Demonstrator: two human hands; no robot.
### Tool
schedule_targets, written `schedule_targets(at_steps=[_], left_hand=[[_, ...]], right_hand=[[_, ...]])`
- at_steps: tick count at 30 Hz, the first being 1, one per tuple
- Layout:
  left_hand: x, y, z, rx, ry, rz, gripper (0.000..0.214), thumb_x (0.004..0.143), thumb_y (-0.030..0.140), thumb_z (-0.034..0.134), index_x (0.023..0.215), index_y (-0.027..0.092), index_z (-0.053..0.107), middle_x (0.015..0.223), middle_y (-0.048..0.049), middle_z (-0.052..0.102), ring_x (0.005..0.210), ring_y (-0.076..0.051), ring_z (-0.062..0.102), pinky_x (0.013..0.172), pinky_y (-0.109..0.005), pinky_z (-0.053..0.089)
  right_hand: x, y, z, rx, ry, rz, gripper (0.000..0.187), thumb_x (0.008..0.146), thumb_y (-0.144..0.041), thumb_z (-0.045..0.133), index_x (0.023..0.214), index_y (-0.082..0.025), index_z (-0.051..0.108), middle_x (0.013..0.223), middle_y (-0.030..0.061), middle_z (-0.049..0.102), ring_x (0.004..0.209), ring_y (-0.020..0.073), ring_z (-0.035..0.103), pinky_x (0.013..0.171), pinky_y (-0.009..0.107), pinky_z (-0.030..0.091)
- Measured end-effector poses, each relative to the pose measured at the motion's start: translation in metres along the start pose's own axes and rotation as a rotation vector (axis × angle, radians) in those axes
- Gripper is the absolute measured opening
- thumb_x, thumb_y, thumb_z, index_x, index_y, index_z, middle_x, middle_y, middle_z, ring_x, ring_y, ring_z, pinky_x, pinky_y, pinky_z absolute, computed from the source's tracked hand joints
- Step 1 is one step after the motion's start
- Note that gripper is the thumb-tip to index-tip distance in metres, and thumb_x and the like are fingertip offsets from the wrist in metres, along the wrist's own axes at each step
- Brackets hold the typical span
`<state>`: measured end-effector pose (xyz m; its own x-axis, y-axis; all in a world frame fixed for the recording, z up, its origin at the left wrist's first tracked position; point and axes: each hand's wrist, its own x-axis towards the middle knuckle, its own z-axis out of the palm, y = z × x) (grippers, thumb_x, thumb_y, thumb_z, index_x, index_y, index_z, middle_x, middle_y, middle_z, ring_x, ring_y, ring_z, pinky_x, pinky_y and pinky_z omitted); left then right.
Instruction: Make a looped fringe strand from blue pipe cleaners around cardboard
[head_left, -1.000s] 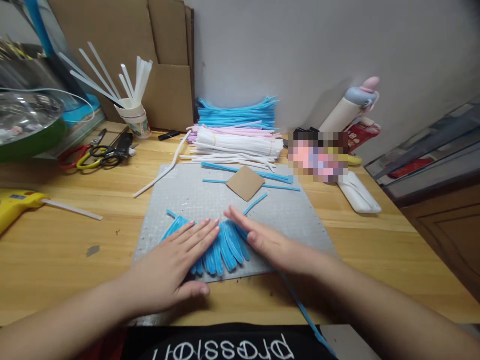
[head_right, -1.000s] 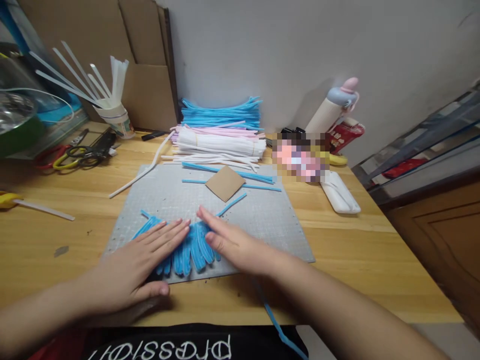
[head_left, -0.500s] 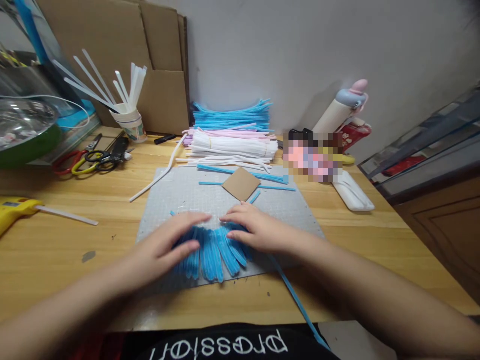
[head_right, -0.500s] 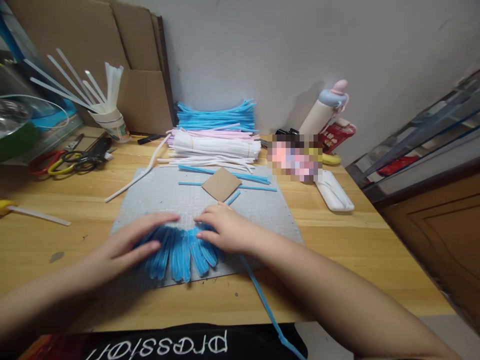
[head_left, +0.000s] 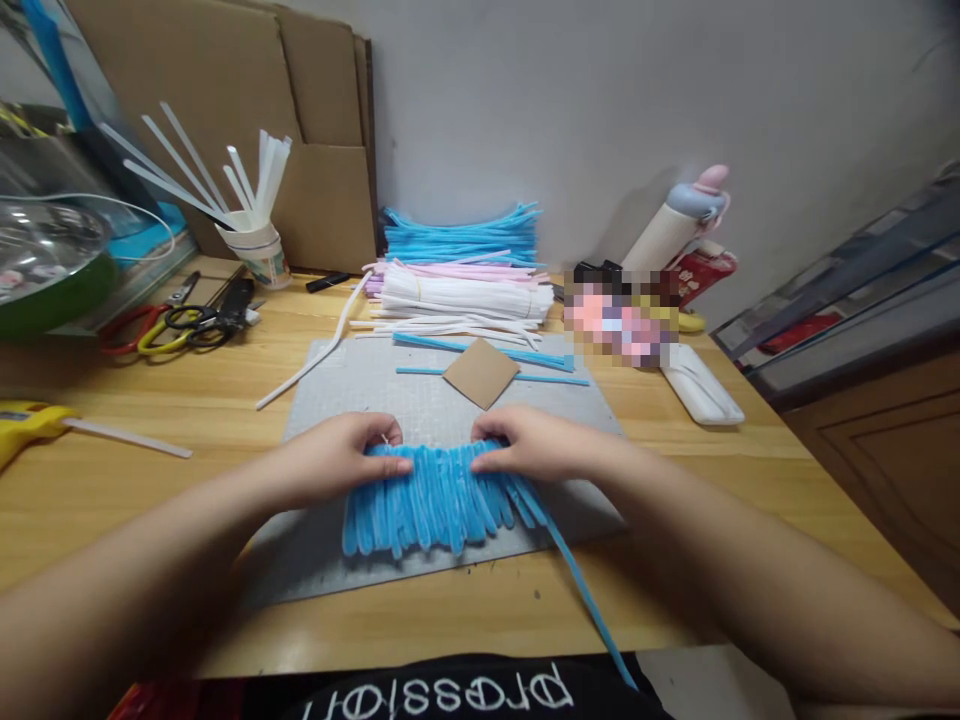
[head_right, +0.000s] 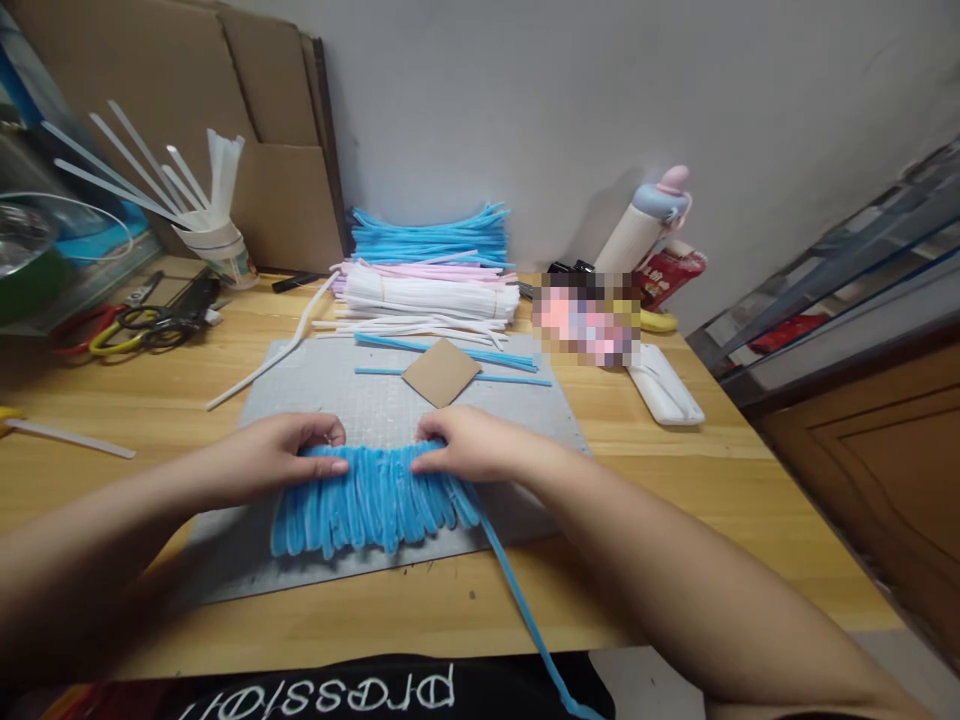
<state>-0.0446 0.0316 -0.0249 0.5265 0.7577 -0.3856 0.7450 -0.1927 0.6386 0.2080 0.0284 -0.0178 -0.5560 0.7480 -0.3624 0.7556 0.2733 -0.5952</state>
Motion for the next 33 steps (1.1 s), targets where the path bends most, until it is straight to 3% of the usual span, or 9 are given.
schedule_targets(at_steps=[2, 7, 11, 14, 19, 22, 24, 29, 33], left_hand=[[0.008, -0.001, 0.0, -0.048, 0.057, -0.025, 0.032, 0.076, 0.05, 0.057, 0.081, 0.019, 0.061, 0.074, -0.0014, 0.064, 0.07, -0.019, 0.057, 0.059, -0.026, 0.038], [0.016, -0.007, 0.002, 0.181, 0.308, -0.106, 0.026, 0.078, 0.046, 0.056, 0.082, 0.021, 0.063, 0.084, -0.0061, 0.069, 0.077, -0.023, 0.061, 0.064, -0.03, 0.039], [0.006, -0.014, 0.0, 0.188, 0.332, -0.07, 0.025, 0.081, 0.044, 0.053, 0.082, 0.022, 0.063, 0.085, -0.0056, 0.069, 0.079, -0.023, 0.061, 0.066, -0.031, 0.04], [-0.002, -0.023, -0.005, -0.018, 0.296, -0.072, 0.023, 0.078, 0.042, 0.057, 0.079, 0.02, 0.063, 0.075, -0.0021, 0.066, 0.071, -0.019, 0.059, 0.064, -0.03, 0.042], [-0.014, -0.029, -0.007, -0.735, 0.248, -0.15, 0.024, 0.07, 0.038, 0.072, 0.074, 0.018, 0.059, 0.055, 0.0039, 0.054, 0.049, -0.009, 0.048, 0.048, -0.02, 0.038], [-0.019, -0.028, -0.004, -1.134, 0.25, -0.208, 0.022, 0.065, 0.026, 0.079, 0.08, 0.017, 0.064, 0.062, 0.0016, 0.059, 0.053, -0.007, 0.051, 0.049, -0.018, 0.044], [-0.019, -0.029, 0.0, -1.232, 0.228, -0.242, 0.028, 0.062, 0.019, 0.081, 0.088, 0.017, 0.068, 0.071, -0.0015, 0.065, 0.059, -0.009, 0.057, 0.055, -0.019, 0.05], [-0.018, -0.031, 0.011, -1.158, 0.278, -0.196, 0.03, 0.065, 0.027, 0.083, 0.09, 0.016, 0.071, 0.074, -0.0025, 0.068, 0.061, -0.008, 0.059, 0.057, -0.016, 0.05], [-0.022, -0.022, 0.014, -1.133, 0.301, -0.121, 0.025, 0.071, 0.035, 0.078, 0.086, 0.017, 0.067, 0.088, -0.0029, 0.07, 0.062, -0.008, 0.06, 0.056, -0.016, 0.049]], right_hand=[[0.003, 0.012, -0.005, 0.047, 0.07, 0.04, 0.013, 0.082, -0.031, 0.062, 0.085, -0.019, 0.064, 0.08, 0.0018, 0.066, 0.073, 0.0164, 0.058, 0.061, 0.025, 0.039], [0.001, 0.038, -0.001, -0.183, 0.349, 0.135, 0.016, 0.082, -0.036, 0.062, 0.085, -0.02, 0.063, 0.085, 0.0053, 0.068, 0.074, 0.0184, 0.058, 0.061, 0.027, 0.036], [-0.017, 0.053, -0.002, -0.134, 0.339, 0.126, 0.021, 0.086, -0.038, 0.055, 0.087, -0.02, 0.064, 0.09, 0.0066, 0.068, 0.079, 0.0194, 0.059, 0.067, 0.029, 0.04], [-0.033, 0.062, -0.012, -0.074, 0.296, 0.18, 0.016, 0.08, -0.032, 0.06, 0.089, -0.02, 0.066, 0.087, 0.0058, 0.067, 0.079, 0.0196, 0.059, 0.069, 0.03, 0.041], [-0.053, 0.063, -0.018, 0.565, 0.28, 0.187, 0.022, 0.077, -0.034, 0.063, 0.093, -0.019, 0.063, 0.063, -0.0016, 0.058, 0.057, 0.0129, 0.051, 0.056, 0.026, 0.037], [-0.053, 0.061, -0.006, 1.036, 0.374, 0.087, 0.026, 0.073, -0.033, 0.069, 0.095, -0.02, 0.062, 0.066, -0.0029, 0.055, 0.055, 0.0091, 0.047, 0.054, 0.024, 0.035], [-0.047, 0.059, 0.003, 1.22, 0.399, 0.041, 0.035, 0.071, -0.033, 0.07, 0.103, -0.021, 0.062, 0.067, -0.0036, 0.052, 0.054, 0.0077, 0.043, 0.051, 0.022, 0.033], [-0.028, 0.046, 0.017, 0.967, 0.262, 0.229, 0.041, 0.072, -0.036, 0.071, 0.107, -0.015, 0.063, 0.063, -0.0037, 0.05, 0.052, 0.0076, 0.04, 0.048, 0.022, 0.029], [-0.025, 0.031, 0.02, 0.864, 0.188, 0.207, 0.037, 0.072, -0.036, 0.071, 0.102, -0.017, 0.062, 0.068, -0.0032, 0.055, 0.053, 0.0081, 0.044, 0.05, 0.023, 0.032]])
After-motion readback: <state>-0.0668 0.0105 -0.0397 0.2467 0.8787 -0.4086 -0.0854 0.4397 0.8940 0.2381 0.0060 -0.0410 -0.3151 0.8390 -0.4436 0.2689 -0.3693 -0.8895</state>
